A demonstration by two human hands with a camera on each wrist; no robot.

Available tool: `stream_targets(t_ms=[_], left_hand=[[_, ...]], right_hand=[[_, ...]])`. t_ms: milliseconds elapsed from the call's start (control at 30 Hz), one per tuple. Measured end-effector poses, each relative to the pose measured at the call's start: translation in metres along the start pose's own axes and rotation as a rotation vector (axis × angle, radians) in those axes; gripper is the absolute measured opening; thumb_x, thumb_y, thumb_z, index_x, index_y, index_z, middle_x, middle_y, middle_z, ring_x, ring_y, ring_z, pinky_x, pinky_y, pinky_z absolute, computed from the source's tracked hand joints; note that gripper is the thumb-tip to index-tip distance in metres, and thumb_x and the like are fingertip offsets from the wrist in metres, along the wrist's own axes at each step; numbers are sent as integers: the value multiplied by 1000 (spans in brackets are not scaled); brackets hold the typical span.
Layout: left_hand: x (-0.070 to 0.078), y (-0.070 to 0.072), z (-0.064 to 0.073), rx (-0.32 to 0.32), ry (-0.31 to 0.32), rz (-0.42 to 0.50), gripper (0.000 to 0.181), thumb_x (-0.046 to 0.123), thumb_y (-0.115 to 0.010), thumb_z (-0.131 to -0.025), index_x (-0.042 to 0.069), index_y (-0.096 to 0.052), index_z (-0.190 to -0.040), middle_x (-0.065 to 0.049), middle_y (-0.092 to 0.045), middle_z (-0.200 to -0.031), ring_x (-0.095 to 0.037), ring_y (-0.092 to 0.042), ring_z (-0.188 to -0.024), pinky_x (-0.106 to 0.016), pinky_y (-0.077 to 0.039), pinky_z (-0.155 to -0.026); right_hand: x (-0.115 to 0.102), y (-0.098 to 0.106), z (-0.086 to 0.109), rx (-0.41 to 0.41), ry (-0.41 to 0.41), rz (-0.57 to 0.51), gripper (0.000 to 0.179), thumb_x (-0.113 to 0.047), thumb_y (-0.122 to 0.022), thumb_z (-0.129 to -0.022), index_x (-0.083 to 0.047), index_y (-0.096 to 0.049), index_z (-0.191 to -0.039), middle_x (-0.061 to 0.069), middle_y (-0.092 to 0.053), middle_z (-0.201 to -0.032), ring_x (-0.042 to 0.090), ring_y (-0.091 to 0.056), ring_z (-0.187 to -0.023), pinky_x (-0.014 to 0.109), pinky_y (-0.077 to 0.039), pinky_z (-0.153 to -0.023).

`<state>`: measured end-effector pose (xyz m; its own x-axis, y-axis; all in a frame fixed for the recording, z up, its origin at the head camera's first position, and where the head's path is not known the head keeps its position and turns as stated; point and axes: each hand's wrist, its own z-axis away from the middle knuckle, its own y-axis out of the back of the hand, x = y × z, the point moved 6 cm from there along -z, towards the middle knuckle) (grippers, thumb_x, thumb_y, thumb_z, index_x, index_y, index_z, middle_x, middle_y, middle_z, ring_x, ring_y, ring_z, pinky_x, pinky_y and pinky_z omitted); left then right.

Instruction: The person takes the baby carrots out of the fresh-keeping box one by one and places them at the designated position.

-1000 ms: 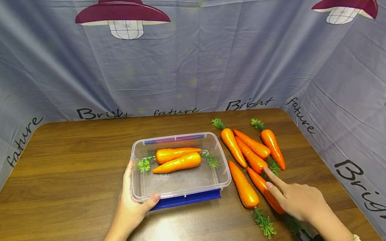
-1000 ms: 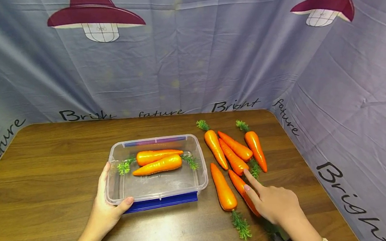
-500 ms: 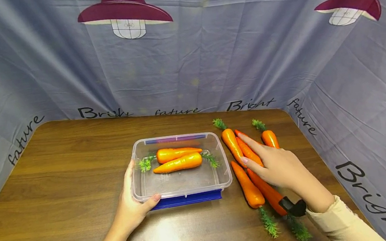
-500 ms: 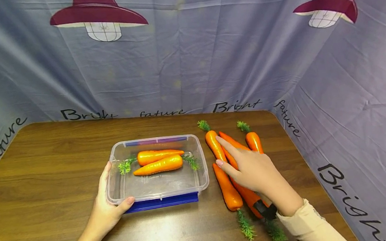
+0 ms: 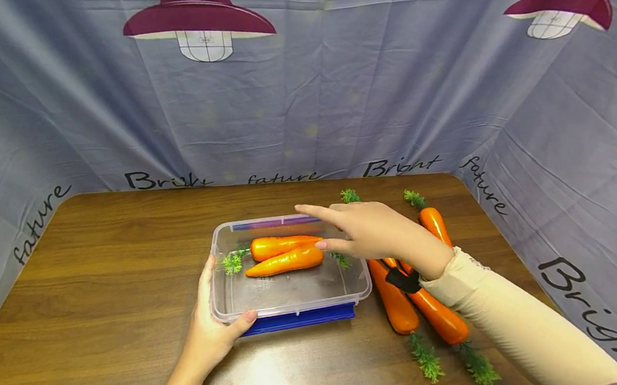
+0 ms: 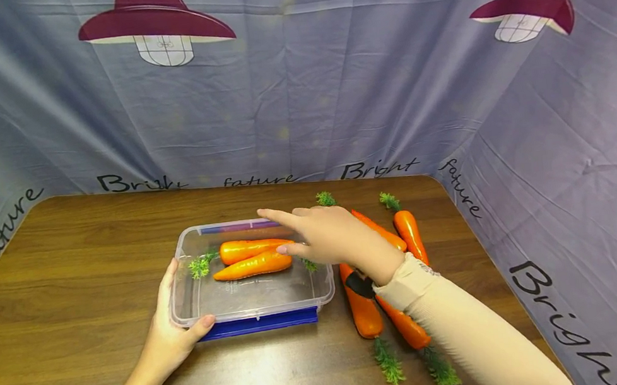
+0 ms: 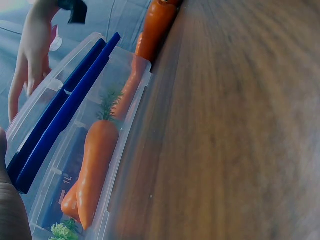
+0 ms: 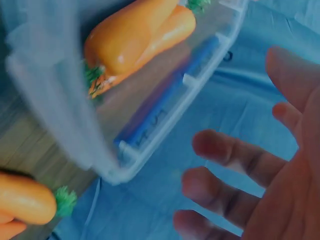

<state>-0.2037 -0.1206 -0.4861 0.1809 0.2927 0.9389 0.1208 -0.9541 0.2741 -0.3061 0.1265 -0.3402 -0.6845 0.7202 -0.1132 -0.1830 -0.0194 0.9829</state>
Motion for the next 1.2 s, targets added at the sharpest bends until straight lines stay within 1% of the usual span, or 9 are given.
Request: stream_targets(t_ms=[100,167,267,333,533,633,767,967,1200], left_hand=[[0,0,0,-2,-1,6,120,14,-87,-70,38,-10,-159,-4,-21,-165,-31,-39,-139,-11,-33,-103],[0,0,0,0,-2,4,119,14,-87,-70,38,-10,-159,-4,-22,-165,-31,-39,-139,-11,-33,-103],[0,0,0,1,-3,5,120,14,-87,-70,38,-10,-159,-5,-22,-165,-32,-40,-139,-11,-34,-103],[0,0,0,1,-2,3,120,14,-87,-70,38,-10,-159,-6,-22,-165,-32,-40,-139,-11,-34,-102],[1,-1,0,4,-5,-10,120,15,-86,-70,36,-10,-159,-10,-24,-164,-34,-41,-139,-12,-33,-102],[1,-1,0,7,-12,-11,119,15,-86,-70,34,-10,-160,-11,-25,-163,-35,-41,-138,-12,-33,-102],[1,-1,0,5,-15,2,119,14,-86,-69,34,-10,-160,-12,-25,-163,-35,-41,-138,-11,-32,-102],[0,-1,-1,-1,-14,12,120,14,-86,-70,34,-10,-160,-9,-23,-164,-33,-40,-139,-10,-32,-103],[1,-1,0,-4,-12,15,119,13,-86,-70,35,-10,-159,-7,-22,-165,-32,-38,-140,-10,-32,-103]], right_hand=[[-11,-6,-16,-39,58,55,71,-52,-56,-97,-46,-18,-156,0,-58,-142,22,-64,-114,44,-54,-88],[-18,-11,-26,-63,83,84,70,-52,-57,-96,-44,-22,-156,6,-57,-144,29,-61,-121,49,-52,-93],[-26,-18,-38,-96,103,124,68,-53,-57,-96,-44,-25,-155,8,-57,-143,33,-60,-121,49,-51,-95],[-32,-23,-44,-132,100,155,68,-54,-58,-95,-46,-26,-154,6,-57,-142,31,-61,-119,49,-52,-93],[-43,-39,-56,-268,80,281,72,-54,-59,-94,-50,-19,-155,-1,-50,-150,28,-59,-122,49,-50,-98],[-45,-45,-59,-295,82,343,76,-53,-62,-93,-50,-18,-155,-1,-51,-148,27,-62,-118,47,-53,-94],[-46,-51,-63,-302,73,378,78,-51,-66,-91,-51,-20,-153,-1,-58,-140,25,-65,-109,44,-55,-87],[-47,-59,-65,-345,60,425,80,-49,-68,-90,-53,-18,-153,1,-61,-132,22,-67,-88,38,-57,-76],[-46,-64,-67,-404,18,446,84,-48,-67,-91,-59,-10,-152,0,-54,-143,20,-62,-80,33,-54,-68]])
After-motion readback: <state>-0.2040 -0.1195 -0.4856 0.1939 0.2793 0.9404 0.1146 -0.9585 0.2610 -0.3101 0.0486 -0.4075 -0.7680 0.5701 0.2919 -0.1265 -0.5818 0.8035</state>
